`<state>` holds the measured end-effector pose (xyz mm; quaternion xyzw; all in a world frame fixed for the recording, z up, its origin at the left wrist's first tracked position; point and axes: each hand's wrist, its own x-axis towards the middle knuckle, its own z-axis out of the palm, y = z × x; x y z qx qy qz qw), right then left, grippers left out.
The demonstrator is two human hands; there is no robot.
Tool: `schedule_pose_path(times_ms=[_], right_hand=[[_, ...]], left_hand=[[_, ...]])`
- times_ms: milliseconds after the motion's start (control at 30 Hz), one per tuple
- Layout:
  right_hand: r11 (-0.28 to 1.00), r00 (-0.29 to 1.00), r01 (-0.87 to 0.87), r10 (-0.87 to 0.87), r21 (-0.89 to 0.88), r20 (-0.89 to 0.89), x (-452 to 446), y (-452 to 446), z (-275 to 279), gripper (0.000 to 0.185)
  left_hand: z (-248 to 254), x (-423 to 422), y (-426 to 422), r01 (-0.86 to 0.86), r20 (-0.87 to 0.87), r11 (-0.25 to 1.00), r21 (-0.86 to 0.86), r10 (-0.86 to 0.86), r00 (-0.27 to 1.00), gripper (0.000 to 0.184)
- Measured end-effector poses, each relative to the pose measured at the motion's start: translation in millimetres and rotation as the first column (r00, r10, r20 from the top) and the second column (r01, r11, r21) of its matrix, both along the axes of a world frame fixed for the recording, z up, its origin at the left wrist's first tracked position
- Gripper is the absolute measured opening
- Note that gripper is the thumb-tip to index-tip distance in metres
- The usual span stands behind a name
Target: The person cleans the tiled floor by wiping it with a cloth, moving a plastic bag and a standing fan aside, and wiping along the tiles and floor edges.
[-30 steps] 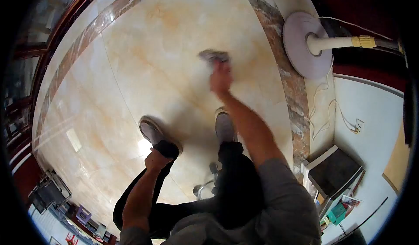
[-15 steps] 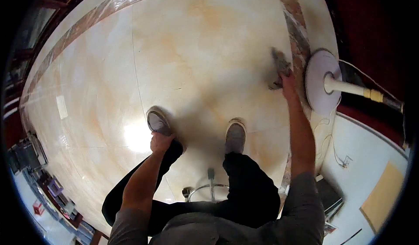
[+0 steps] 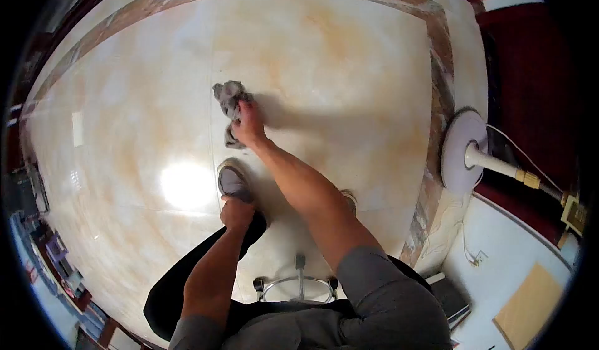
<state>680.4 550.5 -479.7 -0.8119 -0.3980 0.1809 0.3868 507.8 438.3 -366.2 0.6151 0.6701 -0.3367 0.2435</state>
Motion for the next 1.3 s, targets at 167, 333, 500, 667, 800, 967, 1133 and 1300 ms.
schedule_pose_path(times_ms=[167,333,500,667,800,967,1133,1300], right_hand=[[0.905,0.664,0.417,-0.244,0.079,-0.707,123.6,-44.6,47.2,0.013],[0.925,0.828,0.365,-0.375,-0.107,-0.417,311.8,-206.5,22.2,0.053],[0.705,0.881,0.443,-0.231,-0.553,0.412,269.9,-132.9,1.5,0.077],[0.986,0.862,0.095,-0.013,-0.135,0.507,76.2,68.0,-113.4,0.05],[0.943,0.943,-0.313,0.323,0.112,-0.083,-81.3,130.0,-11.2,0.033],[0.995,0.327,-0.028,0.104,0.1,-0.939,-30.2,84.2,34.7,0.028],[0.918,0.696,0.383,-0.214,0.102,-0.685,211.5,-98.2,39.7,0.045],[0.81,0.885,0.464,-0.415,-0.357,0.209,334.1,-139.1,-49.4,0.067]], left_hand=[[1.3,-13.3,-5.1,-0.105,0.035,0.994,0.015,0.105,0.994,0.109],[-3.3,-18.1,-8.1,-0.128,0.07,0.991,0.025,0.126,0.99,0.111],[-2.2,-13.2,-1.8,-0.091,0.063,0.996,-0.01,0.091,0.994,0.104],[-2.8,-14.6,-0.4,0.011,0.055,0.999,-0.033,-0.009,0.998,0.102],[-1.7,-8.4,2.8,-0.041,0.034,0.999,0.011,0.041,0.999,0.109],[-1.1,-16.1,-5.4,-0.067,0.086,0.997,0.026,0.065,0.994,0.105],[-6.2,-26.0,-3.7,-0.118,0.132,0.993,0.009,0.115,0.984,0.102],[-15.9,-27.6,-10.8,-0.073,0.13,0.992,0.104,0.059,0.99,0.096]])
